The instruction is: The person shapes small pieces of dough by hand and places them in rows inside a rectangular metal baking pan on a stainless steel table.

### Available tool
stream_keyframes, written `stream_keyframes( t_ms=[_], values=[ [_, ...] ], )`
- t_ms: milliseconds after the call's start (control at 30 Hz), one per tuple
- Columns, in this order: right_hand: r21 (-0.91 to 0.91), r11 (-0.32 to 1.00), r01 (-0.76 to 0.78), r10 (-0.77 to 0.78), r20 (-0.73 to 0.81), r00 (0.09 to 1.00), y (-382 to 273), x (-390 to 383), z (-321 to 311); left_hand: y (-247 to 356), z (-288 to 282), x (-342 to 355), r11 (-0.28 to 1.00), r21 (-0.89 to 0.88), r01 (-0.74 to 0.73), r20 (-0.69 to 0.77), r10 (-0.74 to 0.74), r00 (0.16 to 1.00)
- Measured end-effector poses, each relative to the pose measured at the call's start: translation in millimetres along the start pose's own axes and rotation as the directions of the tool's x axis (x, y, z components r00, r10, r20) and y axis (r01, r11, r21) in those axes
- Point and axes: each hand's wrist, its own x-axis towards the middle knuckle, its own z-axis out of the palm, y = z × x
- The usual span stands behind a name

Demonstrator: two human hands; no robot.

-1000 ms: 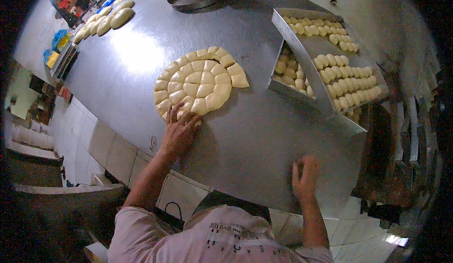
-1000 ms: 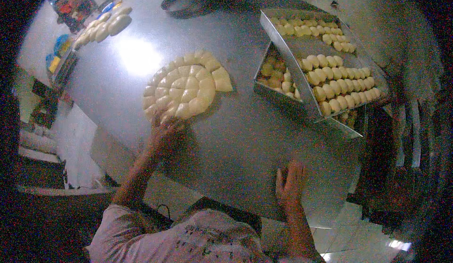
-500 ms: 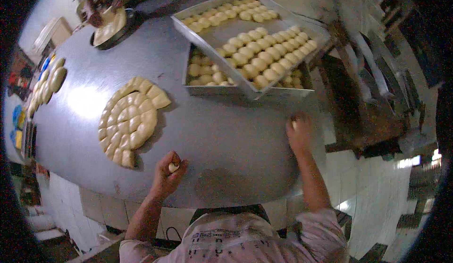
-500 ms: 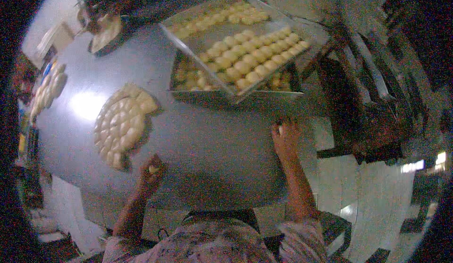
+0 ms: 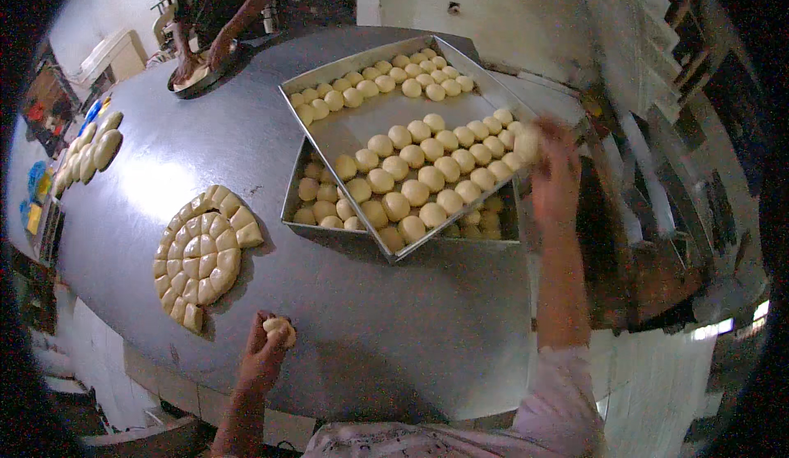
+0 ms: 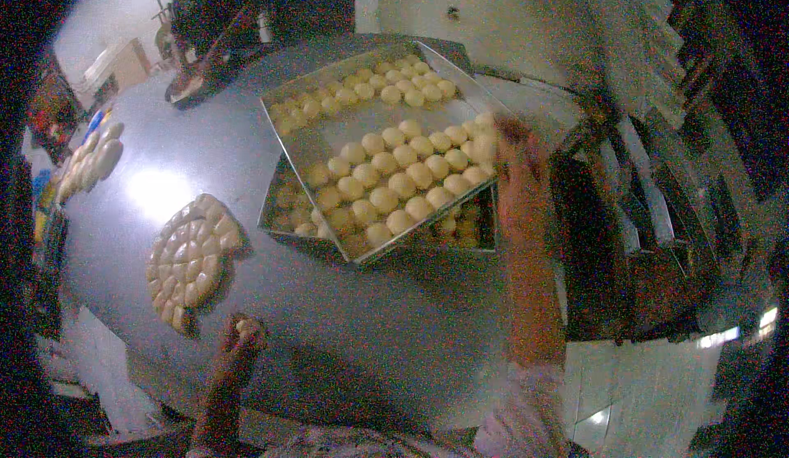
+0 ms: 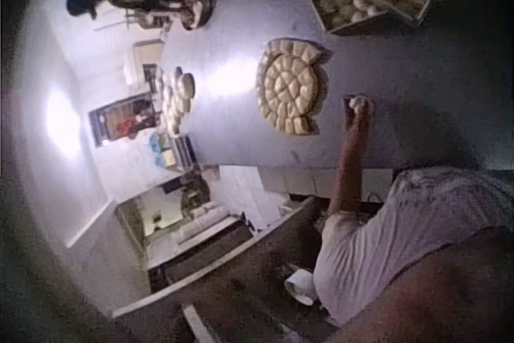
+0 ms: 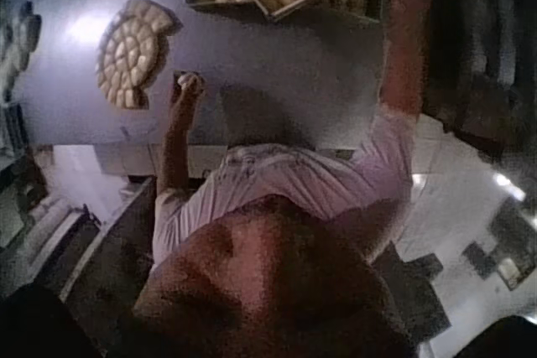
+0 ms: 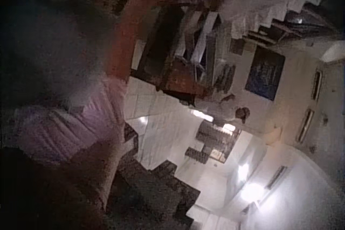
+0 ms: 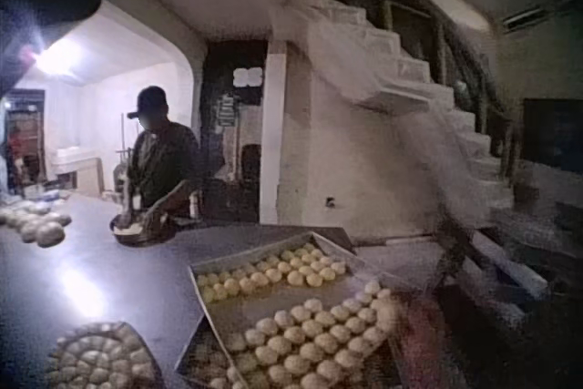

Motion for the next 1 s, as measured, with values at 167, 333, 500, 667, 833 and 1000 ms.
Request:
stream_keyframes(
  t_ms=[167, 333, 500, 667, 833, 1000],
  values=[
    [-0.675, 0.719, 0.166, -0.132, 0.102, 0.986, 96, 110, 28, -15, 5, -3, 0.942, 0.317, -0.108, 0.053, 0.096, 0.994],
    [-0.568, 0.82, 0.079, -0.038, 0.083, 0.996, 56, 69, 64, -3, 1, -13, 0.981, 0.196, 0.009, -0.218, 0.035, 0.975],
    [-0.127, 0.992, 0.021, 0.089, 0.793, 0.602, -46, -126, 130, -18, 15, -14, 0.881, -0.359, 0.309, 0.129, -0.281, 0.951],
    [-0.513, 0.691, -0.509, 0.716, 0.577, 0.392, -47, -267, 74, 0, 4, -14, 0.853, 0.505, -0.128, 0.546, -0.201, 0.813],
    [-0.845, 0.363, 0.392, 0.299, 0.504, 0.81, -50, -281, 45, 18, -129, 10, -0.072, 0.921, -0.382, 0.35, 0.583, 0.733],
    [-0.942, 0.328, 0.069, 0.29, 0.17, 0.942, -12, -283, 95, 39, -177, 13, -0.316, 0.905, -0.285, 0.413, 0.49, 0.768]
  ],
)
